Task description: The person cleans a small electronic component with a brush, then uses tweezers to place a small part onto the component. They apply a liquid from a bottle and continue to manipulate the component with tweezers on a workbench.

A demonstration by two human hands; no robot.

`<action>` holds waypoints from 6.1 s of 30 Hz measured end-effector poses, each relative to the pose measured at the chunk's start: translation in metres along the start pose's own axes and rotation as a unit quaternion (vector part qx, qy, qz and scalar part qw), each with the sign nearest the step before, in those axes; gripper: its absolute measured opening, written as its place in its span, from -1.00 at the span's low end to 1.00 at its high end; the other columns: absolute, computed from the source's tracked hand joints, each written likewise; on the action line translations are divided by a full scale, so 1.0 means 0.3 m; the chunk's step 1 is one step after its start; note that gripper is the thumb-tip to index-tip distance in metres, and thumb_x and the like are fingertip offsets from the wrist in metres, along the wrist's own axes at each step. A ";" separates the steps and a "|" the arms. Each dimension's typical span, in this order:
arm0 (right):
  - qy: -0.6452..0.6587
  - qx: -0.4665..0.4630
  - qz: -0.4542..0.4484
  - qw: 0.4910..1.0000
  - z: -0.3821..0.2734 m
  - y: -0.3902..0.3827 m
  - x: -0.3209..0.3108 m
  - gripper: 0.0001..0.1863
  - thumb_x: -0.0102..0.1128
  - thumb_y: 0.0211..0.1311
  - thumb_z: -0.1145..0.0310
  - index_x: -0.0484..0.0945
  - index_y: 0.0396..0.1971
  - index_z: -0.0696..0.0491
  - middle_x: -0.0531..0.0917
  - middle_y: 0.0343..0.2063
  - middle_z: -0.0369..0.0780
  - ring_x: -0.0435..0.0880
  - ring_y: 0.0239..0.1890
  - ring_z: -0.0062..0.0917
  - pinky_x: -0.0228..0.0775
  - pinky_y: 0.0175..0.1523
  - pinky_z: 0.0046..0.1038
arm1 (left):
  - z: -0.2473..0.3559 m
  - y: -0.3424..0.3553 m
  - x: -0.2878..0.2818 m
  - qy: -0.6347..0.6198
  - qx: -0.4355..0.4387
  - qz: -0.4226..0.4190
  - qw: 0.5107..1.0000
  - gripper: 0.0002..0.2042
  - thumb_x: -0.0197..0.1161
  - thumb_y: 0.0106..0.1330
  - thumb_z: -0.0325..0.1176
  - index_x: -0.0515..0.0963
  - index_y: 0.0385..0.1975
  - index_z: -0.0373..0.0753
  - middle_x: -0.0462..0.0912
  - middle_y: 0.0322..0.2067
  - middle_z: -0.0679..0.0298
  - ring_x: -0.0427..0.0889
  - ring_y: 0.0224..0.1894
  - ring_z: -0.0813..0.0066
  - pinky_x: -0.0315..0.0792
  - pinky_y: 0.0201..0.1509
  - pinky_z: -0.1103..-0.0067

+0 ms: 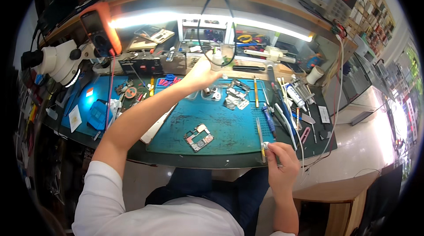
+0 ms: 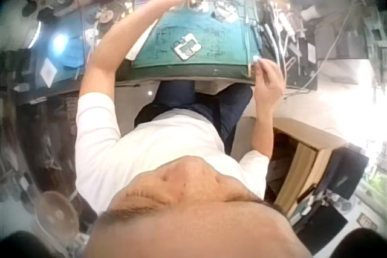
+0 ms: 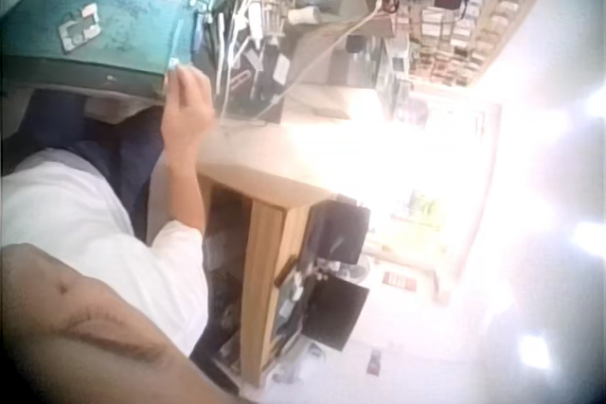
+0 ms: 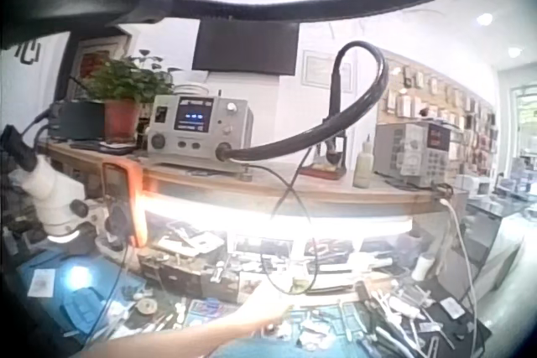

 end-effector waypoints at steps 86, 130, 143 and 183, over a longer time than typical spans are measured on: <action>-0.001 -0.280 -0.251 0.926 -0.225 -0.015 0.480 -0.58 0.34 -0.10 0.58 0.72 -0.12 0.15 0.63 -0.17 -0.23 0.66 -0.20 -0.39 0.57 -0.14 -0.38 | 0.295 -0.796 -0.221 0.066 -0.006 -0.040 0.997 -0.09 0.62 0.09 -0.33 0.24 0.45 -0.32 0.58 0.18 0.14 0.52 0.16 0.14 0.35 0.27 0.31; -0.069 -0.274 -0.241 0.929 -0.244 -0.027 0.446 -0.54 0.34 -0.09 0.62 0.72 -0.06 0.20 0.63 -0.13 -0.18 0.64 -0.17 -0.34 0.53 -0.09 -0.35 | 0.303 -0.793 -0.204 0.067 0.037 -0.018 0.997 -0.11 0.59 0.09 -0.32 0.29 0.46 -0.31 0.57 -0.09 0.15 0.51 0.04 0.15 0.41 0.18 0.31; -0.039 -0.256 -0.280 0.924 -0.247 -0.059 0.465 -0.53 0.32 -0.10 0.62 0.70 -0.05 0.23 0.61 -0.15 -0.16 0.64 -0.21 -0.30 0.51 -0.13 -0.35 | 0.304 -0.795 -0.206 0.072 0.041 -0.015 0.996 -0.11 0.59 0.07 -0.33 0.31 0.45 -0.32 0.58 -0.10 0.15 0.51 0.05 0.15 0.42 0.20 0.29; -0.096 -0.244 -0.248 0.933 -0.270 -0.080 0.465 -0.54 0.32 -0.08 0.68 0.70 -0.05 0.26 0.61 -0.16 -0.16 0.63 -0.22 -0.33 0.52 -0.16 -0.38 | 0.302 -0.800 -0.201 0.068 0.036 -0.020 0.997 -0.11 0.59 0.08 -0.33 0.29 0.46 -0.31 0.58 -0.08 0.13 0.51 0.05 0.14 0.42 0.20 0.30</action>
Point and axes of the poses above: each hand's wrist, its own y-axis towards the middle knuckle, its own x-axis out of the palm, z = x × y, the point moved 8 cm from there along y, towards the middle knuckle
